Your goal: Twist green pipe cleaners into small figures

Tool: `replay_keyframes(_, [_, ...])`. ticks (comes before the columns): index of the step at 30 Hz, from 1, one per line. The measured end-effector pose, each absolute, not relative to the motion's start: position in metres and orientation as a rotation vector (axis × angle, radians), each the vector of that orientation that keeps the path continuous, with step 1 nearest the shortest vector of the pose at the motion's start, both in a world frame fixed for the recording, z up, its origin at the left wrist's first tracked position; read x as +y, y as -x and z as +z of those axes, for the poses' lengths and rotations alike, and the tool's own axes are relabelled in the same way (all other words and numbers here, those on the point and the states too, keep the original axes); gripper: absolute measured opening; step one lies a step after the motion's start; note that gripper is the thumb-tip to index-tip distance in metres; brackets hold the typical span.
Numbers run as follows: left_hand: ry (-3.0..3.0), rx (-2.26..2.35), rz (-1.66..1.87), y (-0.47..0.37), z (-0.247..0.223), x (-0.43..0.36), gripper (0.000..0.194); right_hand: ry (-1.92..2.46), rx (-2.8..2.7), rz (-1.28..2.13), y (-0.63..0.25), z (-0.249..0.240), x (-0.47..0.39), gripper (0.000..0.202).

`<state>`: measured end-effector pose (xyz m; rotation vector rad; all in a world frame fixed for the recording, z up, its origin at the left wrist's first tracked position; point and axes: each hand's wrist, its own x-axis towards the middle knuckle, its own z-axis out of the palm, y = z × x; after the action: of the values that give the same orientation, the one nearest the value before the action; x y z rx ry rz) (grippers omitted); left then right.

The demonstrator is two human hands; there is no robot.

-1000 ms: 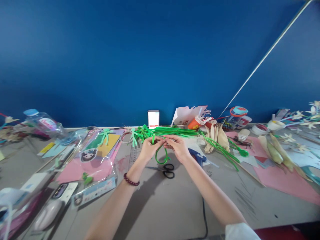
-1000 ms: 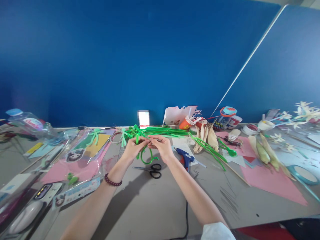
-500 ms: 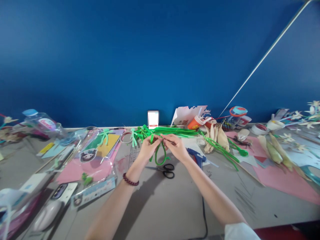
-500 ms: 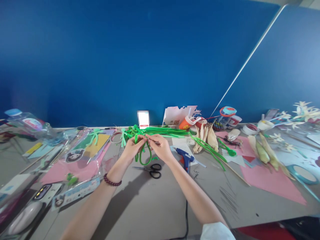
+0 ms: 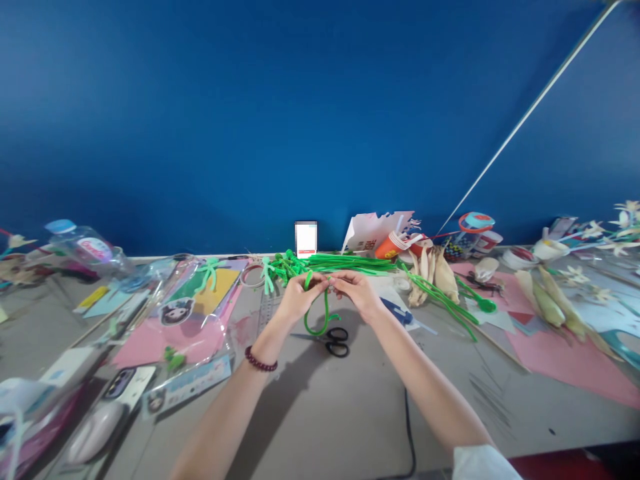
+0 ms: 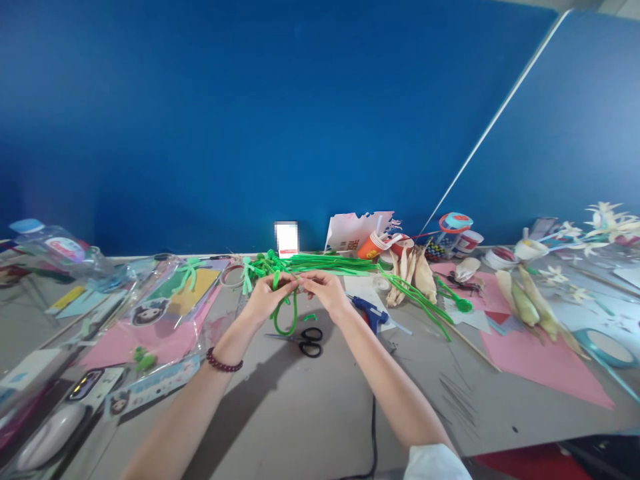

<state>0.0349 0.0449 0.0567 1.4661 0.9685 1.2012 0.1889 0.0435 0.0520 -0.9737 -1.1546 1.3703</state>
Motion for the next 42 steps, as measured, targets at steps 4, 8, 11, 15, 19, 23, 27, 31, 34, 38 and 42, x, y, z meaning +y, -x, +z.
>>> replay_keyframes(4, [-1.458, 0.978, 1.145, -0.035, 0.057, 0.044, 0.027, 0.983, -1.11, 1.35, -0.188, 0.054, 0.042, 0.024])
replay_keyframes(8, [-1.574, 0.981, 1.047, -0.036, 0.059, 0.039, 0.029, 0.973, -1.109, 1.304, -0.187, 0.054, 0.042, 0.026])
replay_keyframes(11, [-1.85, 1.186, 1.136, -0.04, 0.058, 0.034, 0.026, 0.999, -1.064, 1.28, -0.185, 0.055, 0.042, 0.029])
replay_keyframes(15, [-2.171, 1.41, 1.269, -0.043, 0.055, 0.031, 0.019, 1.005, -1.022, 1.234, -0.186, 0.056, 0.043, 0.029])
replay_keyframes(19, [-2.234, 1.413, 1.281, -0.038, 0.053, 0.035, 0.02, 0.991, -0.957, 1.227, -0.19, 0.058, 0.045, 0.029])
replay_keyframes(23, [-2.238, 1.374, 1.292, -0.032, 0.051, 0.04, 0.018, 0.974, -0.883, 1.219, -0.199, 0.058, 0.05, 0.029])
replay_keyframes(27, [-2.245, 1.35, 1.274, -0.028, 0.049, 0.044, 0.018, 0.956, -0.857, 1.211, -0.21, 0.058, 0.055, 0.027])
replay_keyframes(31, [-2.223, 1.322, 1.269, -0.026, 0.048, 0.047, 0.019, 0.936, -0.83, 1.189, -0.216, 0.059, 0.057, 0.026])
replay_keyframes(34, [-2.251, 1.242, 1.269, -0.025, 0.049, 0.048, 0.02, 0.929, -0.816, 1.174, -0.22, 0.06, 0.059, 0.027])
replay_keyframes(38, [-2.209, 1.153, 1.353, -0.024, 0.049, 0.048, 0.017, 0.921, -0.8, 1.159, -0.225, 0.06, 0.061, 0.027])
replay_keyframes(42, [-2.164, 1.129, 1.405, -0.023, 0.05, 0.049, 0.014, 0.923, -0.792, 1.136, -0.228, 0.059, 0.063, 0.027])
